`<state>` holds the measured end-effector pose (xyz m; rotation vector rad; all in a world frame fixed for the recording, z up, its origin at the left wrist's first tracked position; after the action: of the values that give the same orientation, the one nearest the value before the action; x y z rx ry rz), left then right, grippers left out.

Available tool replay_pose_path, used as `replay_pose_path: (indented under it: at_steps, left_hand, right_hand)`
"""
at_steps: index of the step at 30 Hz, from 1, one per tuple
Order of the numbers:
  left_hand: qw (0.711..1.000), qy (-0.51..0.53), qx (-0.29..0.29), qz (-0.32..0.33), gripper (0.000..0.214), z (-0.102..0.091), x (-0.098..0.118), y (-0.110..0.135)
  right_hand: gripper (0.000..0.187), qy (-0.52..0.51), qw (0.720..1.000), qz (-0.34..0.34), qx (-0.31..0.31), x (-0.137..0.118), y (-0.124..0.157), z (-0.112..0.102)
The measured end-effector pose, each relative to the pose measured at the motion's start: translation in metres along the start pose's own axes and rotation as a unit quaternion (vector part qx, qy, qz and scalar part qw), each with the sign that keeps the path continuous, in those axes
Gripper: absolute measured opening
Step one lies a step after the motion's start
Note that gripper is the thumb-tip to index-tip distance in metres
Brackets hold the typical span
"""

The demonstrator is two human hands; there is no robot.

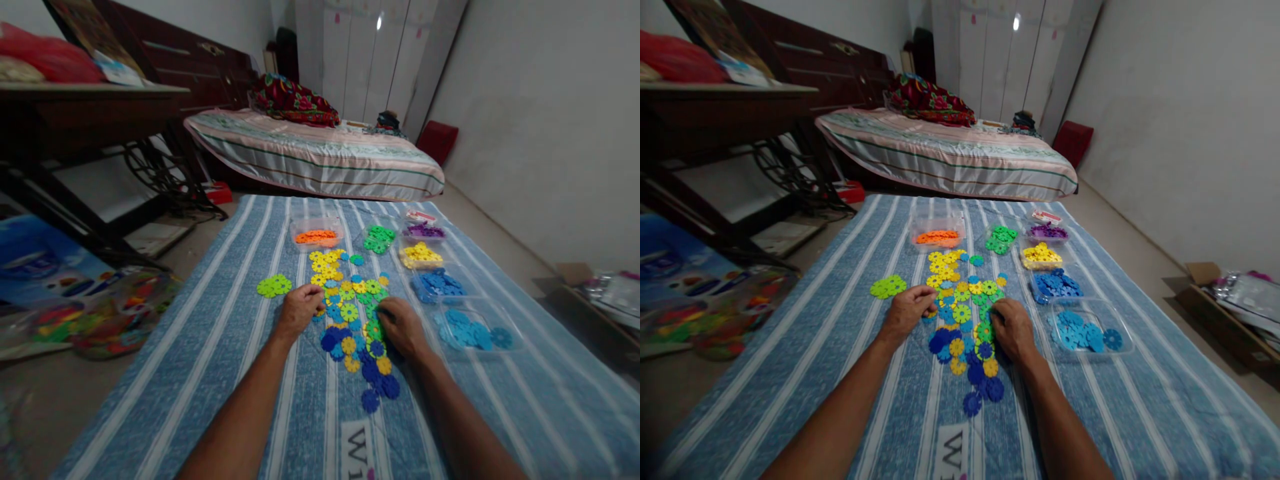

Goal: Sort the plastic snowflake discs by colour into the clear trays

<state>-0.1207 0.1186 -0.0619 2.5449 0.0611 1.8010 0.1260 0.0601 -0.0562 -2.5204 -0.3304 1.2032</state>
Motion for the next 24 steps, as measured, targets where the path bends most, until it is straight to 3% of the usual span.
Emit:
replay_pose_path:
  at_steps: [19,24]
  left_hand:
    - [1.000,-0.014,0.004,0.007,0.023,0.0011,-0.0024,-0.0016]
    - [1.000,-0.015,0.004,0.006,0.024,0.0009,-0.0028,-0.0017]
  right_hand:
    - [0.031,-0.005,0.999,0.003,0.043,0.0070,0.0037,-0.0019]
    - [0.025,-0.004,0.999,-0.004,0.032,0.0008,0.0036,-0.0028]
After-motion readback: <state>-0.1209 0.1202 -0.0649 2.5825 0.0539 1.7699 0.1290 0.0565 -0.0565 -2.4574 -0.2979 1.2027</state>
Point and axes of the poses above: each hand's wrist, its own y-axis away from the middle knuckle, its own z-axis out of the palm, x = y × z, the point moved 9 cm from there along -y, towards the middle knuckle, and after that the axes turned 10 degrees about -y, right-handed, at the moved point
